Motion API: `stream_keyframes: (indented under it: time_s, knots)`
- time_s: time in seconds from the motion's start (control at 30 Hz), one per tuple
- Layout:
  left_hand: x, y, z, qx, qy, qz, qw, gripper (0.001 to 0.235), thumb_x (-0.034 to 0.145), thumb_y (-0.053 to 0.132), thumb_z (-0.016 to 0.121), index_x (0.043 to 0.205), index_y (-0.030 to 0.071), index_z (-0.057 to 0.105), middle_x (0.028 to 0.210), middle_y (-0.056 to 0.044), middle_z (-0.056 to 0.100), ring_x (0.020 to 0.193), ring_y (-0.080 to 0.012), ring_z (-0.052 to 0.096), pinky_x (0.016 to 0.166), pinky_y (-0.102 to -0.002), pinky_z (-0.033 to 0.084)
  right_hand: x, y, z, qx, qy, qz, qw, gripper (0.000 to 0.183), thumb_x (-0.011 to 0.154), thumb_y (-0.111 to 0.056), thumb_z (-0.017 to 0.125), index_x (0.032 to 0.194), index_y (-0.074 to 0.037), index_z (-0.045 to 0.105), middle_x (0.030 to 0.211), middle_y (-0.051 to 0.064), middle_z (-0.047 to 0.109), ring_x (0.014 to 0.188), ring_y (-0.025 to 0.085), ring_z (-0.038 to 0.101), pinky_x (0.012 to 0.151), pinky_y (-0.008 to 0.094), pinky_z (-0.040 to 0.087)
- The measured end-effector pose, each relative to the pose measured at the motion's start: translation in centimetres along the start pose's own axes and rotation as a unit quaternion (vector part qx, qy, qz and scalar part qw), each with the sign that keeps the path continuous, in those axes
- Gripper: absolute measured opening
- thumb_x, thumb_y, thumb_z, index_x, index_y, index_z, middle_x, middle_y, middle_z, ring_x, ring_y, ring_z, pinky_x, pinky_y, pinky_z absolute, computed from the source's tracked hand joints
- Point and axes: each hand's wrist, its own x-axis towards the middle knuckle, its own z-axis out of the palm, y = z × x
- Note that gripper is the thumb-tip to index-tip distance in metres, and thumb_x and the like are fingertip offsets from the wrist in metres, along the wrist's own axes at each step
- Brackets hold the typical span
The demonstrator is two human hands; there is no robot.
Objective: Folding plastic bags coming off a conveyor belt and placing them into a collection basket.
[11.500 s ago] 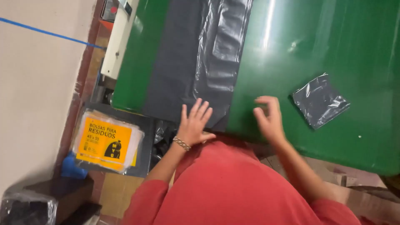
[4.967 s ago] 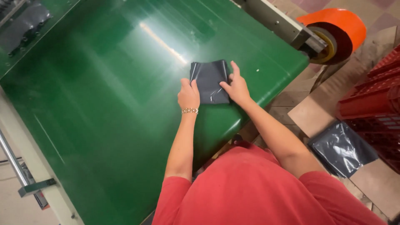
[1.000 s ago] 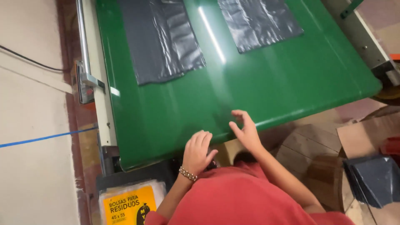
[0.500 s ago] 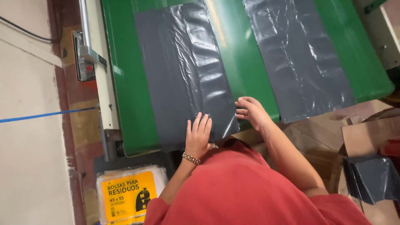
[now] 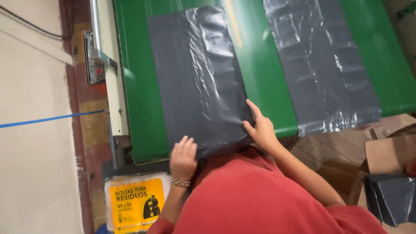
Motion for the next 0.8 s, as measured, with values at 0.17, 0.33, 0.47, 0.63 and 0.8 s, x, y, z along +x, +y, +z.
stream_keyframes:
  time_s: [0.17,0.33,0.47,0.63,0.8]
  knots:
    - [-1.4,-4.2,-3.5,-0.014,-0.013,-0.001,1.000,0.025,0.092,0.011,0.054,0.111,0.019,0.069,0.105,0.000,0.070,0.100,-0.0211,0.070,0.083,-0.035,0.056,-0.6,1.3,-1.2,0.085,-0.032,-0.041,0.995,0.035,0.086,-0.017,0.067,0.120,-0.026,0.068,0.106,0.011,0.076,0.106,0.036,0.068,0.091,0.047,0.053]
    - [2.9,-3.6,-11.0,-0.233,-0.137,-0.070,0.960,0.050,0.061,0.008,0.060,0.110,0.013,0.069,0.108,-0.004,0.074,0.096,-0.0242,0.071,0.079,-0.037,0.052,-2.4,2.4,-4.5,0.182,-0.153,0.033,0.971,0.019,0.087,-0.018,0.066,0.100,-0.011,0.078,0.103,0.000,0.079,0.098,0.010,0.069,0.092,0.024,0.047]
    - [6.8,-5.3,-10.9,-0.391,-0.141,-0.202,0.887,0.042,0.062,-0.006,0.064,0.097,0.015,0.076,0.096,-0.003,0.078,0.094,-0.0232,0.074,0.087,-0.033,0.056,-2.3,4.8,-5.1,0.463,-0.189,0.216,0.839,0.042,0.097,-0.034,0.055,0.104,0.005,0.070,0.068,0.015,0.064,0.050,0.019,0.058,0.047,0.027,0.043]
    - [14.0,-11.7,-2.7,-0.403,-0.074,-0.300,0.861,0.029,0.072,-0.009,0.071,0.090,0.014,0.074,0.094,-0.007,0.076,0.096,-0.0276,0.072,0.089,-0.039,0.053,9.4,9.0,-3.7,0.501,-0.272,0.077,0.818,0.080,0.097,-0.080,0.024,0.082,-0.011,0.062,0.042,0.015,0.058,0.034,0.027,0.063,0.031,0.027,0.044]
    - [21.8,-19.3,9.2,-0.355,-0.047,-0.401,0.843,0.032,0.090,0.026,0.077,0.115,0.009,0.067,0.108,-0.014,0.072,0.104,-0.0315,0.068,0.091,-0.043,0.053,22.9,1.7,-4.0,0.440,-0.310,0.056,0.841,0.079,0.095,-0.077,0.021,0.125,-0.014,0.058,0.091,0.006,0.077,0.046,0.014,0.059,0.044,0.024,0.034]
